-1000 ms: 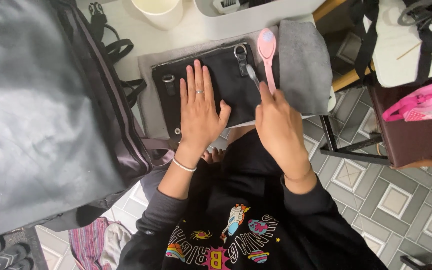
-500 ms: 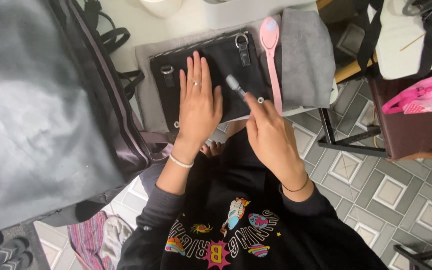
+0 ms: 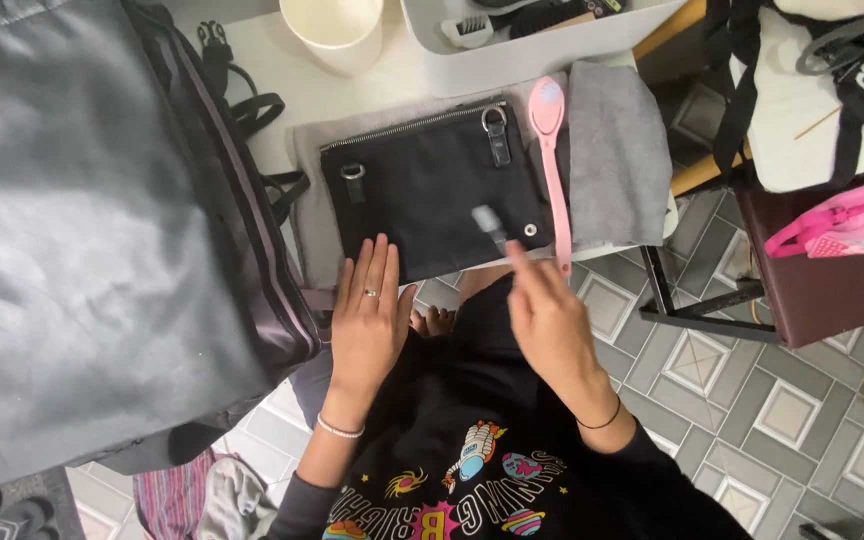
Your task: A person is using a small brush to clean the surface and seams of a black bag.
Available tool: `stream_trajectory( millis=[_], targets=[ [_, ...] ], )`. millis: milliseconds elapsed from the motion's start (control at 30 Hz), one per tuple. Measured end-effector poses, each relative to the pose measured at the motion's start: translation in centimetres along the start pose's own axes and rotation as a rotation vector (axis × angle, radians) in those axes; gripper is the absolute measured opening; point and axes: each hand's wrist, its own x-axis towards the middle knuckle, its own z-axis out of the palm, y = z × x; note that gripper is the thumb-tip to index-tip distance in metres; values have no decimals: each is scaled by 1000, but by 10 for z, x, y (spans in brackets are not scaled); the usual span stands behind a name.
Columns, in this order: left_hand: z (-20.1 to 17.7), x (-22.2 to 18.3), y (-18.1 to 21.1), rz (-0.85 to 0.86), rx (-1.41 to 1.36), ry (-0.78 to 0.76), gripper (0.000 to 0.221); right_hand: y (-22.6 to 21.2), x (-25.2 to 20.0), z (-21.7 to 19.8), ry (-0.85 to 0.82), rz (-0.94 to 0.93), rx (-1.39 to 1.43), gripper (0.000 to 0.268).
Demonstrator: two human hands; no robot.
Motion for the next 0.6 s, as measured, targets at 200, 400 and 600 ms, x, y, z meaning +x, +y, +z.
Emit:
stream_trajectory(
  millis=[200,400,600],
  targets=[
    [-1,2,2,3,23,35,50,-7,-8,-6,42,71,-45,47],
    [-3,1,3,-17,33,41,50,-4,-7,-8,116,121,-107,43],
    [-2,0,2,-39,26,37,50,3,-2,-6,103,102,-134,45]
  ],
)
